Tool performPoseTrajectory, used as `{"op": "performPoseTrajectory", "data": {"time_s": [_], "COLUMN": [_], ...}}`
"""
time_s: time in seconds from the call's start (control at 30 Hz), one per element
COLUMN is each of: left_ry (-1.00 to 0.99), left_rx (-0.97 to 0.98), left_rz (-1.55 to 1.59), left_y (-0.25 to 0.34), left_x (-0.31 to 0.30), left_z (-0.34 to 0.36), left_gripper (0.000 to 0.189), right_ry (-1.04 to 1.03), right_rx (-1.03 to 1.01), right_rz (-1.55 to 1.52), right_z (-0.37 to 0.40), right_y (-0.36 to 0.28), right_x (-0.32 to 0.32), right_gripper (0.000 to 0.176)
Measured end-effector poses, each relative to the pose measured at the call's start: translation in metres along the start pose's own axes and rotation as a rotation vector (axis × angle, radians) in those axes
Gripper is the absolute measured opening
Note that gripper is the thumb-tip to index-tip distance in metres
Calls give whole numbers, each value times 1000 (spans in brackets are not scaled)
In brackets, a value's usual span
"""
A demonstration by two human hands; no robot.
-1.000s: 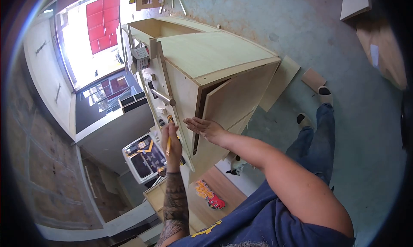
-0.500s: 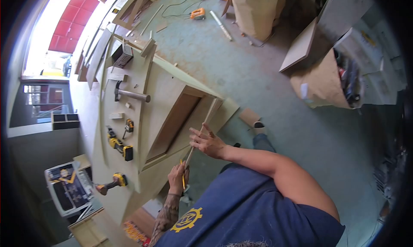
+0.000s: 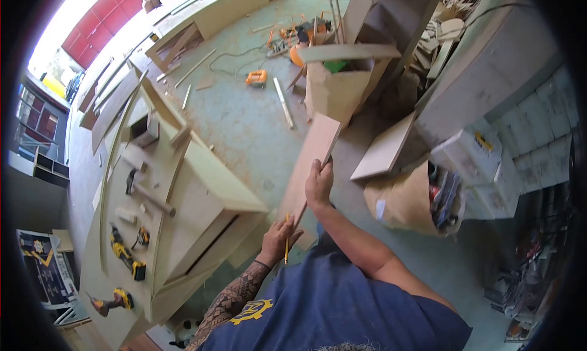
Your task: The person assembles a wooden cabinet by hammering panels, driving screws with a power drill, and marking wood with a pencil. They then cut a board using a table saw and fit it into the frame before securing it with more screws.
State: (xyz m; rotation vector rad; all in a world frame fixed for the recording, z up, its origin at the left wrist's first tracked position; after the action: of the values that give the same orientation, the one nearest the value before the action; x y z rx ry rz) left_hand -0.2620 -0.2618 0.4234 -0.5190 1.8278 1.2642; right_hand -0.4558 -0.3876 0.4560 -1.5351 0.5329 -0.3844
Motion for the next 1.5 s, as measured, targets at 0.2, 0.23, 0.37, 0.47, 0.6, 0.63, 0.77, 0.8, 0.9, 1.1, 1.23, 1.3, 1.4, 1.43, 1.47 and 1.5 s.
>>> {"op": "performPoseTrajectory", "data": {"time_s": [0.2,0.23,0.37,0.47,0.6,0.63,0.77,0.8,0.9,1.1,1.23,1.3,1.4,1.43,1.47,1.5], "left_ry": [137,215,408,372,436,445,484,502,552,619,689,619,528,493,526,523], "left_rx": [71,137,359,639,724,728,814,830,812,782,699,669,419,287,268,253], "left_rz": [619,583,459,369,416,450,294,303,246,226,245,238,611,889,886,945], "left_y": [22,33,81,102,53,42,0,-14,-56,-128,-190,-220,-299,-323,-344,-368], "left_x": [-90,-130,-252,-301,-317,-324,-362,-377,-417,-485,-519,-535,-549,-561,-573,-583], "left_z": [-192,-219,-298,-339,-373,-387,-442,-458,-499,-549,-562,-570,-587,-588,-589,-594], "left_gripper": [50,51,39,24,32,31,27,27,30,27,26,21,13,7,7,6], "right_ry": [-404,-409,-522,-659,-636,-625,-614,-609,-560,-559,-606,-686,-739,-773,-770,-774], "right_rx": [-255,-430,-808,-949,-981,-954,-784,-804,-741,-760,-770,-737,-800,-805,-748,-697], "right_rz": [141,99,76,34,29,37,67,85,116,76,96,106,193,196,220,246], "right_z": [-134,-150,-200,-215,-235,-243,-281,-290,-312,-349,-362,-367,-382,-385,-392,-402], "right_y": [-75,-93,-160,-184,-187,-184,-177,-186,-210,-234,-249,-259,-250,-243,-234,-226], "right_x": [0,2,26,62,114,131,206,228,283,385,451,490,552,572,594,618], "right_gripper": [28,25,18,15,17,17,15,15,14,13,13,15,13,13,13,13]}}
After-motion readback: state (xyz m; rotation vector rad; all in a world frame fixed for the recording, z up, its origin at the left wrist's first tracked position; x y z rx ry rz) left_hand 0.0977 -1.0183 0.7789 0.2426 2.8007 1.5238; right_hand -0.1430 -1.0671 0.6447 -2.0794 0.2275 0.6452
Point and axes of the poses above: each hand's wrist, its own z-axis away from the middle knuckle, its own x-axis out of the palm, y = z × x, the point moved 8 cm from there along -z, towards the middle knuckle, and after that the axes turned 5 degrees about -y, right-handed, at the moved point
